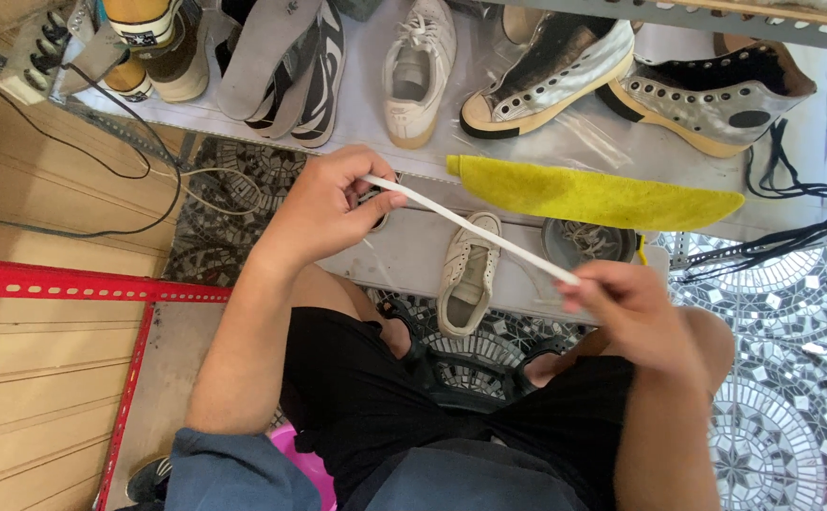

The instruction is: The person threads a white shoelace through the eyelets of a white sneaker. They pull the lace through the holes, adjust the tension, and tie a knot to secure the laces.

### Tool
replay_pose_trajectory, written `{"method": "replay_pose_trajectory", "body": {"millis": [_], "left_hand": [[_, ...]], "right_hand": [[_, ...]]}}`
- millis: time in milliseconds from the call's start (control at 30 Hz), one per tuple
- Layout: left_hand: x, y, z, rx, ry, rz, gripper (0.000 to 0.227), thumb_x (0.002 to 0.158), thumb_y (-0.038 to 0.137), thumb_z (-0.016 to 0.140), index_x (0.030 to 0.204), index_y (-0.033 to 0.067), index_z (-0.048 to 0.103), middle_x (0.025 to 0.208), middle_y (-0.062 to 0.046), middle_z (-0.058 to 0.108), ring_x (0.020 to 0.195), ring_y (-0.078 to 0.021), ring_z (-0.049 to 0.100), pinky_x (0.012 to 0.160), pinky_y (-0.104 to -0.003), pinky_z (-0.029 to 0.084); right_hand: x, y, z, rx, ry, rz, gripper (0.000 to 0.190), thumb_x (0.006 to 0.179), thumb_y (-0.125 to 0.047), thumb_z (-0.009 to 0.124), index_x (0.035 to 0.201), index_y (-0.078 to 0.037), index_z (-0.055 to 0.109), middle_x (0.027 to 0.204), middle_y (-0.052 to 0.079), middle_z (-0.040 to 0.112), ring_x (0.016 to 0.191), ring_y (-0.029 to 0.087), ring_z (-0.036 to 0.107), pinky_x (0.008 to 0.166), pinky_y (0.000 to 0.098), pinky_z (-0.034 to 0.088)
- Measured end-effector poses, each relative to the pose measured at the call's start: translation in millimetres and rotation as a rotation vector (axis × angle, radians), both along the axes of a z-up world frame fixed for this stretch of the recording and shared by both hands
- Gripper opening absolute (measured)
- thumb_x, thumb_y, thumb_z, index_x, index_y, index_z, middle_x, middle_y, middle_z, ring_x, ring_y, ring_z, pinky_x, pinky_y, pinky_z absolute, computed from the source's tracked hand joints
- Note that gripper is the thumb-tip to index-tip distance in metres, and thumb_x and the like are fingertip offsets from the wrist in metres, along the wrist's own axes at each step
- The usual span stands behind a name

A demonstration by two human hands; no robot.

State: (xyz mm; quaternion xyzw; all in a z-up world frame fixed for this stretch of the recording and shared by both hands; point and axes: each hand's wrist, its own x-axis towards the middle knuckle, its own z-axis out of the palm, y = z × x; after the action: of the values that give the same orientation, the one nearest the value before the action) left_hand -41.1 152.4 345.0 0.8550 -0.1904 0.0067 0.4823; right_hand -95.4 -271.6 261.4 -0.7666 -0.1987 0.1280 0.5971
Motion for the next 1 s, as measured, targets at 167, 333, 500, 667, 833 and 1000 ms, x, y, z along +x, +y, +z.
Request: {"method": "replay_pose_trajectory", "body": {"millis": [167,333,500,667,833,1000], "left_hand": [[5.0,23.2,-46.4,0.242,0.166,-0.008,0.022,0.107,-0.001,0.056,0.113,0.0070,0.076,0.111,-0.005,0.070,0.079,-0.0196,0.058,0.075,-0.034,0.045],[1.5,45.8,-92.3,0.284,0.026,0.006,0.035,0.100,-0.010,0.047,0.114,0.0110,0.070,0.117,-0.007,0.064,0.118,-0.0294,0.057,0.103,-0.042,0.045],[9.7,80.0,-131.9,0.502,0.055,0.160,0.028,0.106,0.001,0.056,0.119,0.0097,0.079,0.122,-0.010,0.072,0.122,-0.0350,0.063,0.100,-0.051,0.051],[13.6,108.9,-169.1,0.509,0.257,0.281,0.038,0.116,0.017,0.046,0.134,0.0095,0.078,0.141,-0.009,0.070,0.133,-0.0349,0.061,0.104,-0.054,0.053],[22.4,127.3,-202.6,0.706,0.506,0.366,0.039,0.115,0.025,0.044,0.136,0.0185,0.077,0.147,-0.009,0.071,0.130,-0.0367,0.066,0.091,-0.060,0.058],[26.8,150.5,-239.4,0.703,0.589,0.425,0.045,0.116,0.030,0.040,0.147,0.0158,0.070,0.151,-0.016,0.064,0.133,-0.0415,0.064,0.098,-0.061,0.056]], "right_hand": [[-38.4,-44.5,42.1,-0.064,-0.003,-0.246,0.025,0.113,-0.022,0.066,0.109,-0.003,0.083,0.084,0.004,0.080,0.074,0.012,0.073,0.076,0.0265,0.061],[-55.5,-48.1,85.0,-0.045,-0.160,-0.271,0.033,0.115,-0.028,0.060,0.097,-0.003,0.072,0.089,0.007,0.073,0.101,0.024,0.077,0.124,0.0494,0.068],[-63.6,-64.4,83.3,-0.015,-0.246,-0.237,0.037,0.122,-0.037,0.051,0.101,-0.010,0.067,0.084,0.002,0.067,0.091,0.020,0.068,0.125,0.0530,0.067],[-71.2,-129.5,40.2,0.003,-0.327,-0.155,0.038,0.129,-0.048,0.044,0.104,-0.025,0.063,0.089,-0.009,0.068,0.091,0.010,0.070,0.132,0.0557,0.063],[-77.0,-209.4,-13.3,-0.065,-0.351,-0.099,0.022,0.120,-0.046,0.055,0.101,-0.041,0.066,0.096,-0.021,0.066,0.099,-0.001,0.069,0.139,0.0517,0.054],[-44.7,-357.8,-89.5,-0.161,-0.436,0.292,0.012,0.088,-0.051,0.081,0.099,-0.047,0.082,0.085,-0.032,0.083,0.081,-0.012,0.086,0.136,0.0498,0.044]]}}
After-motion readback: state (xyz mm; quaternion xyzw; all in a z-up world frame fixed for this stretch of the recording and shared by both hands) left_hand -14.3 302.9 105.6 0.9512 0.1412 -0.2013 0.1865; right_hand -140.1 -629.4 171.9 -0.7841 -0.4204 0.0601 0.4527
